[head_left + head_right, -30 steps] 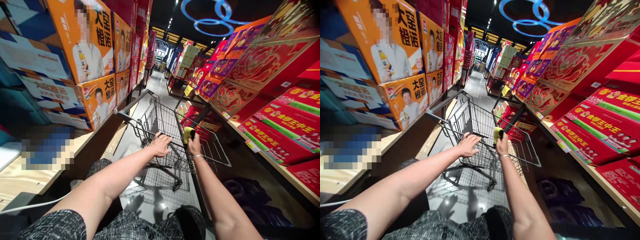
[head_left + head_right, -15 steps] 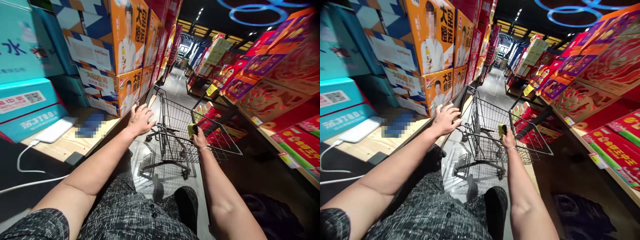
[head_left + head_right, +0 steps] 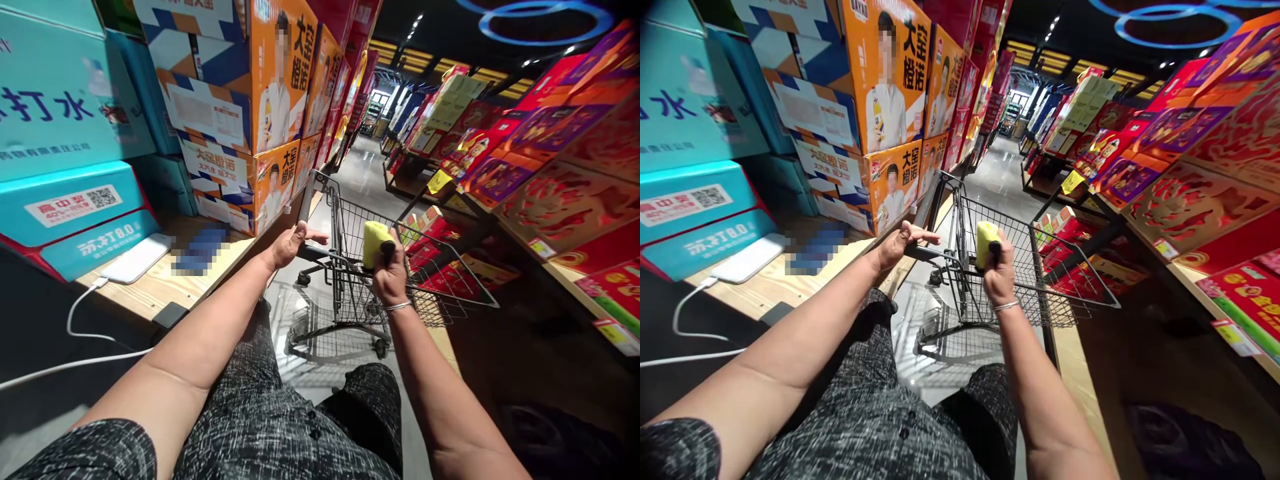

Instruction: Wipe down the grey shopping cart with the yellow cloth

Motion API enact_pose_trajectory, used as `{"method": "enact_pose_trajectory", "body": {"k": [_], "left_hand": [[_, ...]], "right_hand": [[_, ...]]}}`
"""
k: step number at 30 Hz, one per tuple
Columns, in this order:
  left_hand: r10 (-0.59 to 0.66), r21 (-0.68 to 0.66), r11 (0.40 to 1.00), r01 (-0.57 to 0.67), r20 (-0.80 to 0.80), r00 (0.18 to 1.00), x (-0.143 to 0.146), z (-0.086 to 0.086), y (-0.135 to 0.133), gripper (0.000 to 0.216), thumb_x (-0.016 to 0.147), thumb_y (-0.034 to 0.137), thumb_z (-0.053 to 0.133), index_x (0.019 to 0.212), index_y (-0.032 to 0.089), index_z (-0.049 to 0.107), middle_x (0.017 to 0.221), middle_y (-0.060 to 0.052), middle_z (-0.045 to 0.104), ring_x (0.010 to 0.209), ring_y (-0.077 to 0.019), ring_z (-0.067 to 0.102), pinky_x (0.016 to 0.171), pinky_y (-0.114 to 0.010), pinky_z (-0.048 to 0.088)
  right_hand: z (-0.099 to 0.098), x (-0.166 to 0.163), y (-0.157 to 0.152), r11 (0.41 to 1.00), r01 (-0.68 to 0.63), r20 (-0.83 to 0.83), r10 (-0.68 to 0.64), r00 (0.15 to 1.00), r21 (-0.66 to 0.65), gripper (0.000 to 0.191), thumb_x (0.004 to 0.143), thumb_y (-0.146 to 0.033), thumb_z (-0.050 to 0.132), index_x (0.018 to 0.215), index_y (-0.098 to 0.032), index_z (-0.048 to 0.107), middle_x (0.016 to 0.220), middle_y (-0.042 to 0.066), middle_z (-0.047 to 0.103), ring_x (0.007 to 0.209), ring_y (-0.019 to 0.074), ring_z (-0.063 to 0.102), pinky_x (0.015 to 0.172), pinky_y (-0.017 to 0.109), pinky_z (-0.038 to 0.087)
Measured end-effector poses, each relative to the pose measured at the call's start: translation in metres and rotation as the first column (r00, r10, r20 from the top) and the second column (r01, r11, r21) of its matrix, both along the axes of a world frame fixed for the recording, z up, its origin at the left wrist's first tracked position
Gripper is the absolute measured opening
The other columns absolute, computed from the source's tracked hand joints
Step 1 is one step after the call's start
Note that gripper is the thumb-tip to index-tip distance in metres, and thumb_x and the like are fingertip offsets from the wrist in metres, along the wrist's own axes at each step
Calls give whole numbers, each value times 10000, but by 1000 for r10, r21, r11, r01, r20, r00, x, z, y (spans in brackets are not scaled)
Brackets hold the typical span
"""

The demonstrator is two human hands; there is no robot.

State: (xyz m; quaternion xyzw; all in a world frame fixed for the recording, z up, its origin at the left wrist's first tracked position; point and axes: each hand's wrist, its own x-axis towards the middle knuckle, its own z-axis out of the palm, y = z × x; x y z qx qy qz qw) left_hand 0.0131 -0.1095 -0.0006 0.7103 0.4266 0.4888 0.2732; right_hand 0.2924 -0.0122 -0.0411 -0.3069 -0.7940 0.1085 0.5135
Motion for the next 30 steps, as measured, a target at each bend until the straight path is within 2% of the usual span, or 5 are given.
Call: {"method": "enact_pose_trajectory", "body": {"k": [5,10,20,26,30], "left_hand": [[-9,-219,974,61,230,973,-2,0,-1,1164,879,865,-94,1149,72,714,1109,-137,746,1158,-349,645,1008,-470,508],[-87,-383,866,321,516,852,-4,15,-9,1250,756,986,-42,1227,66,661,1151,-229,727,1181,-405,639,949,-526,536],[-56,-394,888,236,417,907,-3,20,-8,862,929,776,277,1433,143,576,1321,-171,677,1243,-362,631,1023,-528,529],[23,-227,974,-17,21,1000,-7,15,-7,972,933,839,108,1394,156,624,1474,-140,575,1395,-332,506,1186,-487,400],[118,73,993,-97,-407,906,-14,15,-2,988,912,872,111,1326,179,681,1439,-130,609,1465,-324,413,1260,-535,228]], "right_hand": [[16,-80,-68,870,-109,225,-2,974,481,693,985,-186,534,1568,-488,312,1465,43,465,1347,291,446,1103,521,447],[-2,-108,-73,860,-195,473,-60,879,472,683,946,-234,652,1481,-586,417,1495,-31,489,1405,304,354,1158,545,327],[-14,-128,-78,828,16,323,-237,916,561,661,955,-272,645,1478,-596,407,1541,-61,447,1428,315,297,1138,509,305],[-20,-113,-67,762,57,245,-276,929,645,572,944,-290,668,1414,-573,507,1495,-93,502,1388,267,329,1129,448,296],[-38,-76,-55,771,68,246,-283,927,633,478,930,-268,692,1339,-498,603,1450,-72,563,1423,293,299,1132,482,267]]}}
